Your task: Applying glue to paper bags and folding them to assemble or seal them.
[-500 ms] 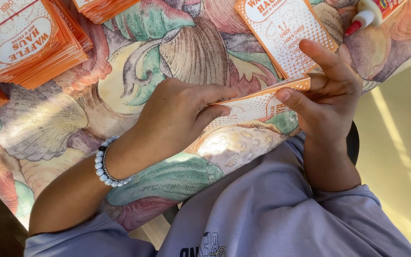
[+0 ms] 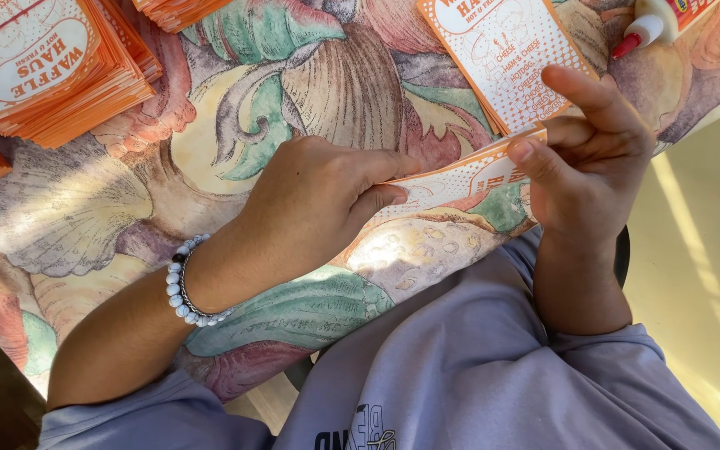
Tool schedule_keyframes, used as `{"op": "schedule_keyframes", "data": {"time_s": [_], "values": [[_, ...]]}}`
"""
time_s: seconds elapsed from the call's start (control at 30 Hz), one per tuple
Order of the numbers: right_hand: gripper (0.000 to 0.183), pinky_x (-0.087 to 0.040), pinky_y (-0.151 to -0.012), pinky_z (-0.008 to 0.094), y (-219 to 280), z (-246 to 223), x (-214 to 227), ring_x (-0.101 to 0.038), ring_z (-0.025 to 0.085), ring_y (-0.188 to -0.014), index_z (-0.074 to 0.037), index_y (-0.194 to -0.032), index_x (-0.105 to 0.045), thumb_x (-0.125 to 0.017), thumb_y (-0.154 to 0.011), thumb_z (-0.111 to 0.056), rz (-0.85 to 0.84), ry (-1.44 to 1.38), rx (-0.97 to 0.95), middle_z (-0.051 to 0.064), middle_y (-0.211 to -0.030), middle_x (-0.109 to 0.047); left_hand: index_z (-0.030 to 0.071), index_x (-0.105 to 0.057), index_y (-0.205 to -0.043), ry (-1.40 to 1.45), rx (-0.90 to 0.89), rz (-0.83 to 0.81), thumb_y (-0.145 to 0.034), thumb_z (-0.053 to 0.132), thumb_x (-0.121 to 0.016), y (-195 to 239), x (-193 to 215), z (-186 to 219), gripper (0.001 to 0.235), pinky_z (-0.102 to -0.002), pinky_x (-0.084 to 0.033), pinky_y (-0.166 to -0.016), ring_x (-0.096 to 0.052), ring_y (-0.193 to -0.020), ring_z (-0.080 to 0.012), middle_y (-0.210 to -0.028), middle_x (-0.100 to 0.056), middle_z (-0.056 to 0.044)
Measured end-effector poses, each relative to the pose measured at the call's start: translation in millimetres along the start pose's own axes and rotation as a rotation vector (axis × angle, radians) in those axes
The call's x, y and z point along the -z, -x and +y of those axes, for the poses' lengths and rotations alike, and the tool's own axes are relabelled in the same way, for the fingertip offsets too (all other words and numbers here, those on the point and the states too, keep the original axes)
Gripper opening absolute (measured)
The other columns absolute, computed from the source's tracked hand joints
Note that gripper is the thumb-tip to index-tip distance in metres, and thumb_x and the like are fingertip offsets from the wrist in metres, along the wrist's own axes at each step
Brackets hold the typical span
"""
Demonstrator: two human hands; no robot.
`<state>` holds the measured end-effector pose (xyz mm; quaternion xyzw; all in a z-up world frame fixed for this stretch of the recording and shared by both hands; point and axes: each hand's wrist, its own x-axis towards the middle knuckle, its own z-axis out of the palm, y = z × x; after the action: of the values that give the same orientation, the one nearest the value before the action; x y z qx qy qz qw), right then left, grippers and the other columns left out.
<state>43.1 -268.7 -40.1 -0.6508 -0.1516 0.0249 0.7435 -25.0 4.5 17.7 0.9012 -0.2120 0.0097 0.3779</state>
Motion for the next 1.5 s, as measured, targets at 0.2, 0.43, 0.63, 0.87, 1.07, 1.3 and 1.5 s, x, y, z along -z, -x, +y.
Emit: {"op": "schedule_keyframes", "data": {"time_s": [0.2,0.43,0.63,0.87,1.07,1.3,1.5], "values": [[0.057,-0.031,-0.059,0.020,1,0,-3,-0.049,0.008,-0.064,0.010,-0.140,-0.058,-0.080,-0.090,-0.002,0.054,0.119,0.074,0.016,-0.079,-0.064,0.023,-0.074,-0.127,0.001,0.042,-0.049,-0.101,0.025,-0.065,-2,2,2,0.028,-0.045,-0.042,-0.053,-0.068,-0.066,-0.0347,-0.079,-0.077,-0.009],[0.051,-0.015,-0.061,0.023,-1,-2,-5,-0.024,0.004,-0.059,0.011,-0.137,-0.058,-0.078,-0.092,0.000,0.027,0.170,0.126,-0.002,-0.061,-0.029,0.022,-0.076,-0.123,-0.004,0.038,-0.054,-0.098,0.023,-0.069,-1,1,0,0.026,-0.047,-0.044,-0.056,-0.069,-0.069,-0.0357,-0.079,-0.077,-0.008],[0.052,-0.039,-0.063,0.021,0,7,2,-0.056,0.010,-0.068,0.013,-0.138,-0.060,-0.080,-0.091,0.002,0.055,0.159,0.111,0.016,-0.082,-0.066,0.020,-0.077,-0.121,0.004,0.034,-0.051,-0.097,0.020,-0.069,-1,1,-1,0.025,-0.046,-0.043,-0.055,-0.069,-0.067,-0.0359,-0.075,-0.076,-0.009],[0.037,-0.034,-0.067,0.024,-2,5,5,-0.043,0.008,-0.065,0.010,-0.131,-0.065,-0.075,-0.096,0.007,0.083,0.173,0.112,0.006,-0.070,-0.051,0.018,-0.076,-0.102,-0.013,0.055,-0.035,-0.097,0.018,-0.069,0,-5,-7,0.009,-0.046,-0.041,-0.053,-0.065,-0.060,-0.0346,-0.067,-0.070,-0.007],[0.041,-0.062,-0.084,0.043,2,13,59,-0.067,0.034,-0.088,-0.001,-0.144,-0.050,-0.058,-0.106,-0.015,0.096,0.125,0.086,0.027,-0.106,-0.063,0.006,-0.072,-0.099,0.619,0.226,0.258,-0.100,0.019,-0.070,-19,-21,1,0.013,-0.022,-0.041,-0.063,-0.054,-0.071,-0.0031,-0.077,-0.066,0.004],[0.085,-0.054,-0.116,0.041,2,26,31,-0.063,0.026,-0.132,-0.013,-0.167,-0.027,-0.072,-0.101,0.015,0.132,-0.008,0.103,0.029,-0.156,-0.060,0.009,-0.063,-0.104,1.167,0.265,0.454,-0.103,0.019,-0.064,-84,-93,28,0.010,-0.020,-0.043,-0.075,-0.056,-0.084,-0.0026,-0.090,-0.067,0.002],[0.013,-0.052,-0.092,0.043,-99,-5,210,-0.064,0.025,-0.107,0.004,-0.125,-0.073,-0.073,-0.114,-0.004,0.266,0.967,0.261,0.013,-0.121,-0.076,0.002,-0.038,-0.148,0.114,-0.129,0.268,-0.109,0.032,-0.066,-114,-72,-36,0.056,-0.048,-0.041,-0.129,-0.048,-0.145,-0.0346,-0.151,-0.048,-0.020]]}}
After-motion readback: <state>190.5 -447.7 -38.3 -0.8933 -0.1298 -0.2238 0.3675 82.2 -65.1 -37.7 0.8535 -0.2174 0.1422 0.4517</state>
